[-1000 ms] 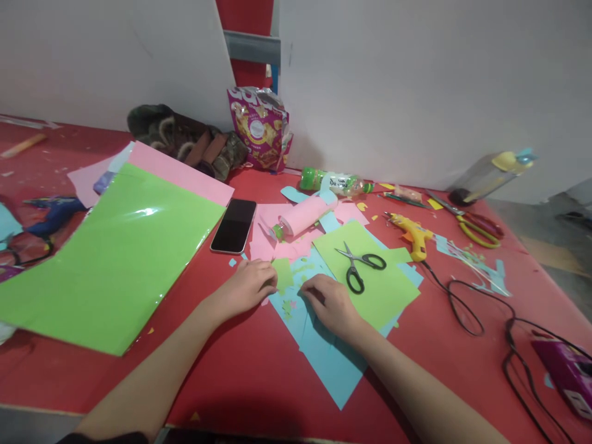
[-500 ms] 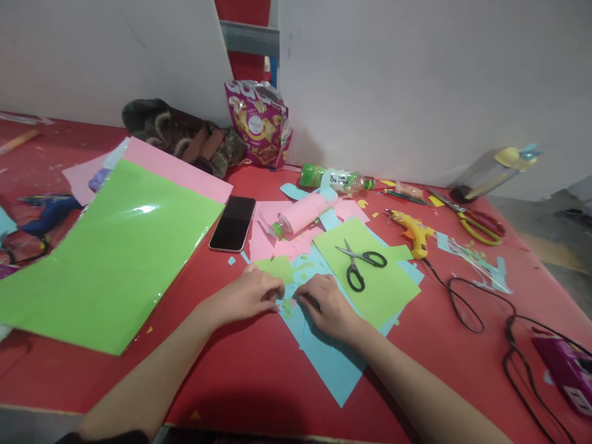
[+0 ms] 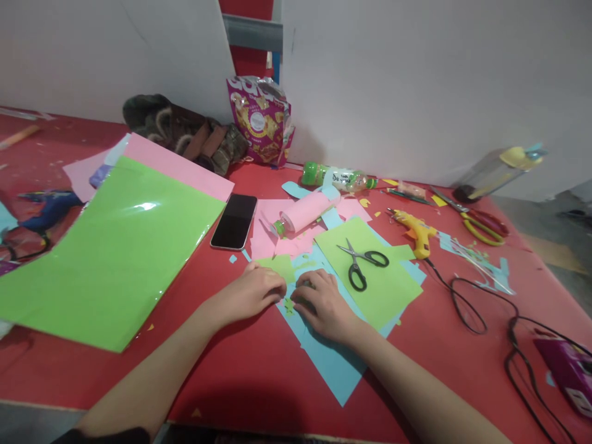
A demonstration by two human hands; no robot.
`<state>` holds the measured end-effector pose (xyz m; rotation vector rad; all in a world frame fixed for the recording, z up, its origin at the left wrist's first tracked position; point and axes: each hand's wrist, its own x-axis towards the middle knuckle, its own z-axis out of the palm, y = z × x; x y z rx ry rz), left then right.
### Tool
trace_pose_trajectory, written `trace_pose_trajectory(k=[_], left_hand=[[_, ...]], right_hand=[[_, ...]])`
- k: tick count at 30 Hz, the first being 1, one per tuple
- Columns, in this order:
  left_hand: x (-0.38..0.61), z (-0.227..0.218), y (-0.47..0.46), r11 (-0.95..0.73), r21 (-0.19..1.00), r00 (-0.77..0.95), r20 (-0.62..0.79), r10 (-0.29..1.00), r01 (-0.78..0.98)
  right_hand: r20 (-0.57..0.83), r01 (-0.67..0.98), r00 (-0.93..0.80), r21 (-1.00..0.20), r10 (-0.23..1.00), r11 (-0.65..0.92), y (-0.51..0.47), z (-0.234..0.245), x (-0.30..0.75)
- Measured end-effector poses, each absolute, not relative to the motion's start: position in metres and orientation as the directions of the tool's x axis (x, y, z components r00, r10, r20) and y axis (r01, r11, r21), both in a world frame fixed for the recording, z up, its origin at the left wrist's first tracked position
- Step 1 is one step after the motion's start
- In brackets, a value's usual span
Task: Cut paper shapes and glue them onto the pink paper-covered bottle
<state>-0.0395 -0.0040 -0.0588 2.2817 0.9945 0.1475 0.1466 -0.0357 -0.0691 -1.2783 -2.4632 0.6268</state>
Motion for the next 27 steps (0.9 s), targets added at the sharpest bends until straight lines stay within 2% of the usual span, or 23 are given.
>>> trace_pose_trajectory(k=[8, 14, 27], left_hand=[[-0.039, -0.057, -0.004, -0.501, 0.581, 0.681, -0.131, 0.720, 0.641], [-0.037, -0.055, -0.005, -0.493, 0.576, 0.675, -0.145, 0.723, 0.652], [-0.037, -0.055, -0.008, -0.504, 0.559, 0.695, -0.194, 0.692, 0.658]], right_hand=[[0.082, 0.697, -0.509, -0.545, 0.857, 0.466, -0.036, -0.070, 0.143], [0.129, 0.645, -0.463, -0.630, 0.877, 0.433, -0.033, -0.075, 0.145], [0.155, 0.682, -0.300, -0.655, 0.941, 0.325, -0.024, -0.072, 0.158]])
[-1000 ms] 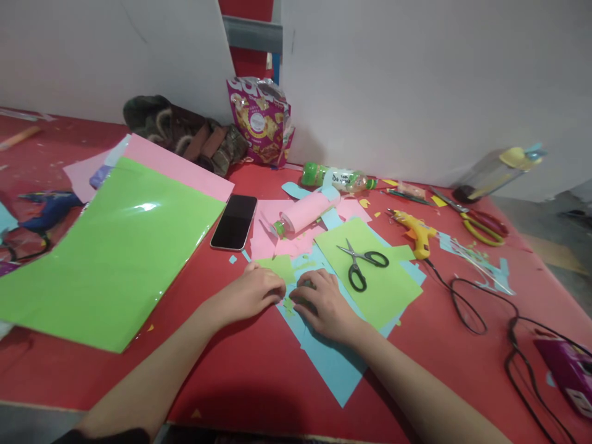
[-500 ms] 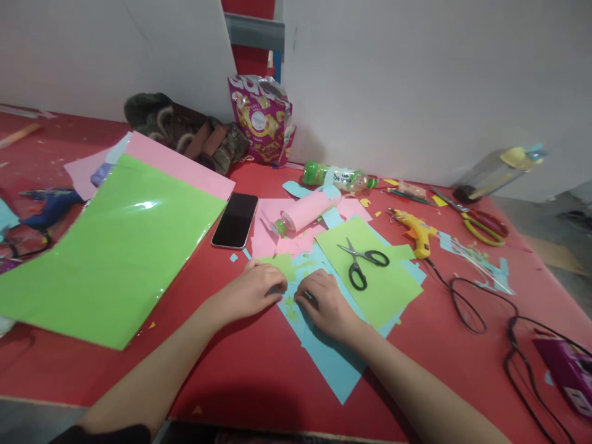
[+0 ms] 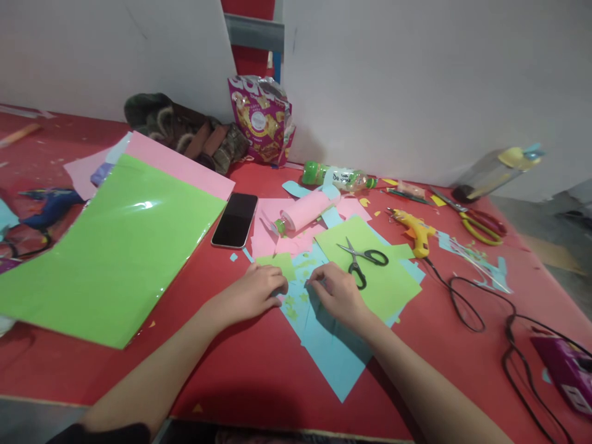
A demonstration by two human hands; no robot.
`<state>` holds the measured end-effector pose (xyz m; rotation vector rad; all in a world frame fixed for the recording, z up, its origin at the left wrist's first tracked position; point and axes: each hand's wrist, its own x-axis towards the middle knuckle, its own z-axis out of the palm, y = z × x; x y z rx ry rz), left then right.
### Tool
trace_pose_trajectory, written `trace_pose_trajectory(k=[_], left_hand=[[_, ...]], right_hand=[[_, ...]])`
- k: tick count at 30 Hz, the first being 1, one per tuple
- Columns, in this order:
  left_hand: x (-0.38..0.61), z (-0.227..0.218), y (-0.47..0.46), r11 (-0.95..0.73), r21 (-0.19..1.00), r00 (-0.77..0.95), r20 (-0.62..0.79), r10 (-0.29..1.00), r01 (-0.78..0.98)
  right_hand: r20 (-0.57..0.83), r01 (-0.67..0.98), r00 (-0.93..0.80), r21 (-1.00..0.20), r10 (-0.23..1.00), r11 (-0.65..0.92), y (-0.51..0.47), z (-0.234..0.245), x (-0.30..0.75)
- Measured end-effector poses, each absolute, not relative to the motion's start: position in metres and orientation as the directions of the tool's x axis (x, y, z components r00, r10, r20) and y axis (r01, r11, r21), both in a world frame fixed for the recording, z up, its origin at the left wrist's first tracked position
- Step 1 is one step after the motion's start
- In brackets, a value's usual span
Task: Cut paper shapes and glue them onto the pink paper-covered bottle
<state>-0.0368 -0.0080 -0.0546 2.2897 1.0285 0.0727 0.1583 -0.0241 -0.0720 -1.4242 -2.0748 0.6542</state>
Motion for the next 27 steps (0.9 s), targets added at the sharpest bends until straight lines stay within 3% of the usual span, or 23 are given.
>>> trace_pose_trajectory(k=[6, 16, 27], left_hand=[[-0.037, -0.058, -0.008, -0.497, 0.568, 0.697, -0.204, 0.687, 0.656], [-0.036, -0.057, -0.008, -0.492, 0.554, 0.690, -0.224, 0.688, 0.671], [-0.039, -0.060, -0.008, -0.495, 0.550, 0.685, -0.210, 0.698, 0.673]], right_hand=[[0.157, 0.699, -0.261, -0.649, 0.952, 0.299, -0.020, -0.069, 0.160], [0.120, 0.738, -0.346, -0.577, 0.930, 0.349, -0.019, -0.073, 0.165], [0.016, 0.746, -0.557, -0.431, 0.830, 0.508, -0.030, -0.063, 0.156]])
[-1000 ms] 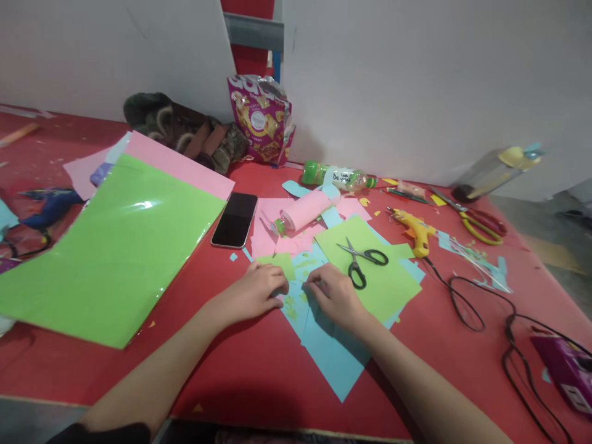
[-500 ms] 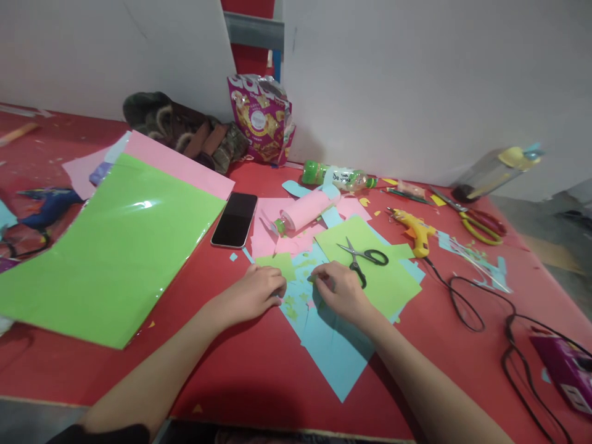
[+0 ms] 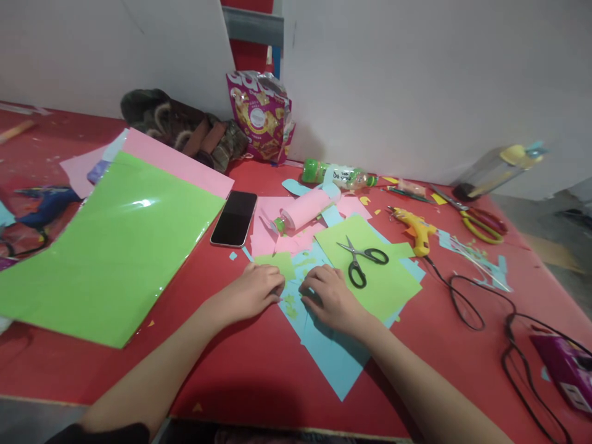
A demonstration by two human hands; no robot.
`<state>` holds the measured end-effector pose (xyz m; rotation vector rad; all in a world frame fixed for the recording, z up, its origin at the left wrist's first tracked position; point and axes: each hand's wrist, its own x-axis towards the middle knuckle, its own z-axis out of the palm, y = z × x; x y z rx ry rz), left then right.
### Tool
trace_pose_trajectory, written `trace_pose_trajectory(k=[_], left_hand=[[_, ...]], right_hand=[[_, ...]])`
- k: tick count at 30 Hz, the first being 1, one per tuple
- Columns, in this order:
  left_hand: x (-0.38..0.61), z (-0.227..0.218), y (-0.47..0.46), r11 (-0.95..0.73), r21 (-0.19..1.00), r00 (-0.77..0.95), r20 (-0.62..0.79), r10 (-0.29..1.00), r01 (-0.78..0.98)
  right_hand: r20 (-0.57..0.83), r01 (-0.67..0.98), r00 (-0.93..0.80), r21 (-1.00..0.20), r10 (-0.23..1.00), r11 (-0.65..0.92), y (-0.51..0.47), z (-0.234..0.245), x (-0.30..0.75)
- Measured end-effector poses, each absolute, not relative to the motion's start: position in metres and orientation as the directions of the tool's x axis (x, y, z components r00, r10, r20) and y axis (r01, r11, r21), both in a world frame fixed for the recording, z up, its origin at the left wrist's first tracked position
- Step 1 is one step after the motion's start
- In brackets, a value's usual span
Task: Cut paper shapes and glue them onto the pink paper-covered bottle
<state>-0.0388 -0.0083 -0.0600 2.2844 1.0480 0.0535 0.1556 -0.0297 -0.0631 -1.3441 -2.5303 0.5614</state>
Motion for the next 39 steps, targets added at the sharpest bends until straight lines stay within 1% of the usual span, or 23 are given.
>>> trace_pose_trajectory(k=[8, 13, 24, 28, 35, 39], left_hand=[[-0.045, -0.058, -0.002, -0.453, 0.528, 0.626, -0.208, 0.751, 0.718], [-0.045, -0.060, -0.002, -0.463, 0.542, 0.646, -0.210, 0.734, 0.702], [-0.040, -0.060, -0.004, -0.471, 0.534, 0.638, -0.181, 0.748, 0.703], [-0.035, -0.059, -0.006, -0.483, 0.520, 0.626, -0.135, 0.768, 0.704], [-0.024, -0.054, -0.011, -0.510, 0.524, 0.632, -0.071, 0.772, 0.682], [-0.015, -0.053, -0.016, -0.526, 0.503, 0.652, -0.105, 0.751, 0.686]], right_hand=[[-0.039, 0.758, -0.541, -0.457, 0.840, 0.466, -0.031, -0.062, 0.154], [-0.077, 0.785, -0.508, -0.450, 0.858, 0.425, -0.030, -0.062, 0.154], [-0.021, 0.741, -0.492, -0.535, 0.870, 0.406, -0.030, -0.067, 0.152], [0.017, 0.723, -0.477, -0.561, 0.879, 0.403, -0.027, -0.070, 0.154], [0.056, 0.718, -0.461, -0.563, 0.886, 0.409, -0.019, -0.067, 0.162], [0.018, 0.706, -0.527, -0.547, 0.850, 0.450, -0.020, -0.063, 0.163]])
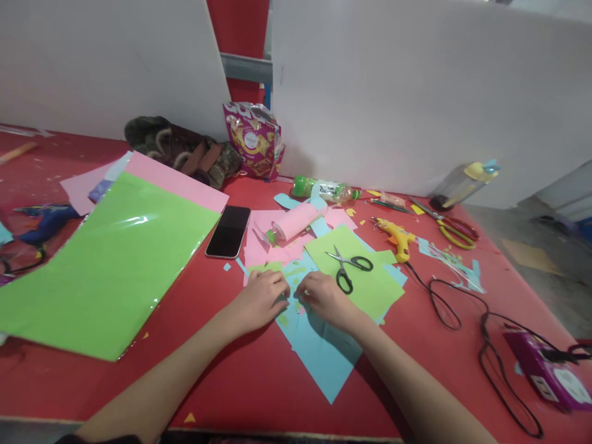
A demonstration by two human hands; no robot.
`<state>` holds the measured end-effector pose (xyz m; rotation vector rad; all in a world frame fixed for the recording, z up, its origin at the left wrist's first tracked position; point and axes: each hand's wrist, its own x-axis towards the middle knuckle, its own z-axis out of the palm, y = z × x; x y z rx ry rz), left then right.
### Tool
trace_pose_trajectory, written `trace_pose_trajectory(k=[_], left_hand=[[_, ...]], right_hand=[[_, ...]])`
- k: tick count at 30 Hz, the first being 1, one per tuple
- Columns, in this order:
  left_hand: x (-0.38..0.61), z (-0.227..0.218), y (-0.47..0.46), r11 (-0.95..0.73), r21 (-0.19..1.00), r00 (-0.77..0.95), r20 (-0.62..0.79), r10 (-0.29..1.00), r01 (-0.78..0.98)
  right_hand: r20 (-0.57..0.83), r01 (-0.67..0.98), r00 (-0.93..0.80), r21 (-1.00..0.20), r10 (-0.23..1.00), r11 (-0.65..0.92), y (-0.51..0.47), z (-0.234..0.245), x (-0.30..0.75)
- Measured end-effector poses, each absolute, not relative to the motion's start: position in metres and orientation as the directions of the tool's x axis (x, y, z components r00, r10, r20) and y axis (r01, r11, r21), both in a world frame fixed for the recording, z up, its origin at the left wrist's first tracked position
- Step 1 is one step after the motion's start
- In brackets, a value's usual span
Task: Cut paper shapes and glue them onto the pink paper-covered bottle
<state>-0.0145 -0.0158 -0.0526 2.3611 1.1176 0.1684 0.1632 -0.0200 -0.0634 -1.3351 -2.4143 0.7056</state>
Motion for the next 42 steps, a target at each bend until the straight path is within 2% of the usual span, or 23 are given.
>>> trace_pose_trajectory(k=[8, 16, 23, 28, 31, 34, 38, 42], left_hand=[[-0.003, -0.051, -0.020, -0.543, 0.437, 0.659, -0.171, 0.733, 0.717], [0.000, -0.047, -0.013, -0.531, 0.455, 0.653, -0.162, 0.739, 0.714], [0.012, -0.035, 0.003, -0.502, 0.528, 0.599, -0.017, 0.800, 0.685], [0.021, -0.027, 0.016, -0.507, 0.570, 0.548, 0.115, 0.828, 0.646], [0.020, -0.027, 0.031, -0.480, 0.548, 0.482, 0.154, 0.863, 0.685], [0.019, -0.030, 0.050, -0.434, 0.498, 0.411, 0.161, 0.897, 0.751], [0.026, -0.037, 0.072, -0.419, 0.441, 0.403, 0.134, 0.905, 0.794], [0.034, -0.045, 0.083, -0.395, 0.398, 0.394, 0.086, 0.915, 0.828]], right_hand=[[-0.027, 0.719, -0.578, -0.490, 0.816, 0.493, -0.028, -0.065, 0.160], [-0.001, 0.699, -0.547, -0.550, 0.837, 0.456, -0.025, -0.067, 0.159], [0.128, 0.706, -0.316, -0.630, 0.940, 0.323, -0.016, -0.051, 0.161], [0.155, 0.751, -0.161, -0.622, 0.975, 0.223, -0.003, -0.039, 0.171], [0.167, 0.823, -0.020, -0.556, 0.986, 0.111, 0.012, -0.036, 0.199], [0.178, 0.878, 0.228, -0.463, 0.957, -0.123, 0.028, -0.037, 0.242], [0.155, 0.803, 0.540, -0.390, 0.827, -0.451, 0.042, -0.046, 0.290], [0.077, 0.710, 0.665, -0.375, 0.743, -0.596, 0.050, -0.058, 0.312]])
